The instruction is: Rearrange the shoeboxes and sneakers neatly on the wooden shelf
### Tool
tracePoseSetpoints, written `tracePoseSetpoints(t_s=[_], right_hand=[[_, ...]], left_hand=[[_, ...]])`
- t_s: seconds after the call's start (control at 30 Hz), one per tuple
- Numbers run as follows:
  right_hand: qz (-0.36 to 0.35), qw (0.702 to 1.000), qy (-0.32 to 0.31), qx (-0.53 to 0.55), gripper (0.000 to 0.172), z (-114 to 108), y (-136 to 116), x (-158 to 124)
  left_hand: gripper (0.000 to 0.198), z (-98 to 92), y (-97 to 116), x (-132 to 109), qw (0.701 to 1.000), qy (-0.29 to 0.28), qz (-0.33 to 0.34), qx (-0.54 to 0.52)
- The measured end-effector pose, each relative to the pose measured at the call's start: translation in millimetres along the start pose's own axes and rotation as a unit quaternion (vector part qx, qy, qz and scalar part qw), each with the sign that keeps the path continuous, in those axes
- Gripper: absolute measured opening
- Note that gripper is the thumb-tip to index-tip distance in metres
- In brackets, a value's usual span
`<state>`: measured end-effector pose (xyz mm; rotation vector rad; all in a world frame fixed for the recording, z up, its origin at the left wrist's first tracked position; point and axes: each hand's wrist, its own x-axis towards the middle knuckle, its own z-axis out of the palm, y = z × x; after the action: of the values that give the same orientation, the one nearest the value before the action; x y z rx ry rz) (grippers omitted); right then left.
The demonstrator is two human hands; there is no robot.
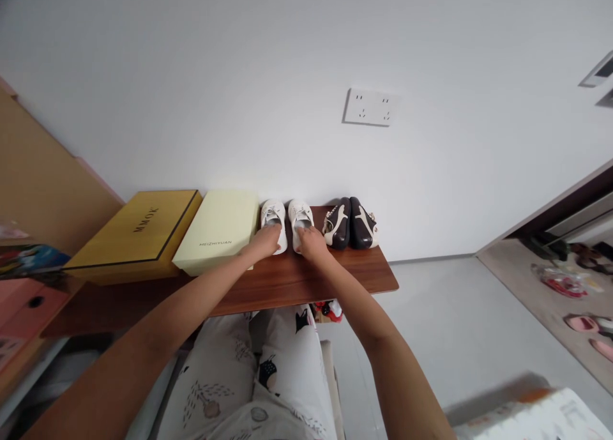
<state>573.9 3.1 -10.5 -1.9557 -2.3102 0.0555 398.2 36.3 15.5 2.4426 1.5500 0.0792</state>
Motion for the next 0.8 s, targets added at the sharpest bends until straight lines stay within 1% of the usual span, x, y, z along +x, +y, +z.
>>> tracePoseSetpoints(t_s=[0.23, 0.33, 0.43, 0.5, 0.57, 0.63, 0.67, 0.73, 0.77, 0.8], right_hand=[[0.004, 1.0, -0.012, 0.011, 0.032, 5, -10, 1], [0.003, 1.0, -0.009, 0.011, 0.032, 10, -12, 3], [-0.004, 0.999, 0.01, 0.033, 0.035, 16, -10, 1], [-0.02, 0.996, 0.046, 0.075, 0.038, 19, -3, -5], [-0.033, 0.985, 0.104, 0.13, 0.039, 21, 13, -17], [-0.01, 0.969, 0.175, 0.173, 0.037, 22, 38, -33], [0.023, 0.96, 0.211, 0.183, 0.038, 23, 54, -42], [0.122, 0.938, 0.27, 0.182, 0.043, 22, 92, -57], [0.18, 0.925, 0.287, 0.173, 0.048, 21, 113, -64], [0.235, 0.914, 0.288, 0.163, 0.055, 21, 133, -69]], left_hand=[[0.043, 4.1, -9, 2, 0.999, -0.001, -0.012, -0.048], [0.041, 8.8, -12, 0, 0.999, -0.005, -0.009, -0.045], [0.042, 15.3, -11, -3, 1.0, -0.003, -0.014, -0.008], [0.049, 19.3, -8, -5, 0.999, 0.029, -0.019, 0.014], [0.06, 22.6, -1, -7, 0.997, 0.083, -0.002, 0.004], [0.068, 26.3, 11, -9, 0.99, 0.124, 0.044, -0.042], [0.069, 28.9, 20, -9, 0.986, 0.132, 0.07, -0.073], [0.069, 36.7, 41, -7, 0.976, 0.118, 0.119, -0.136], [0.069, 42.2, 53, -5, 0.971, 0.104, 0.139, -0.166], [0.071, 48.8, 65, -1, 0.965, 0.089, 0.155, -0.195]])
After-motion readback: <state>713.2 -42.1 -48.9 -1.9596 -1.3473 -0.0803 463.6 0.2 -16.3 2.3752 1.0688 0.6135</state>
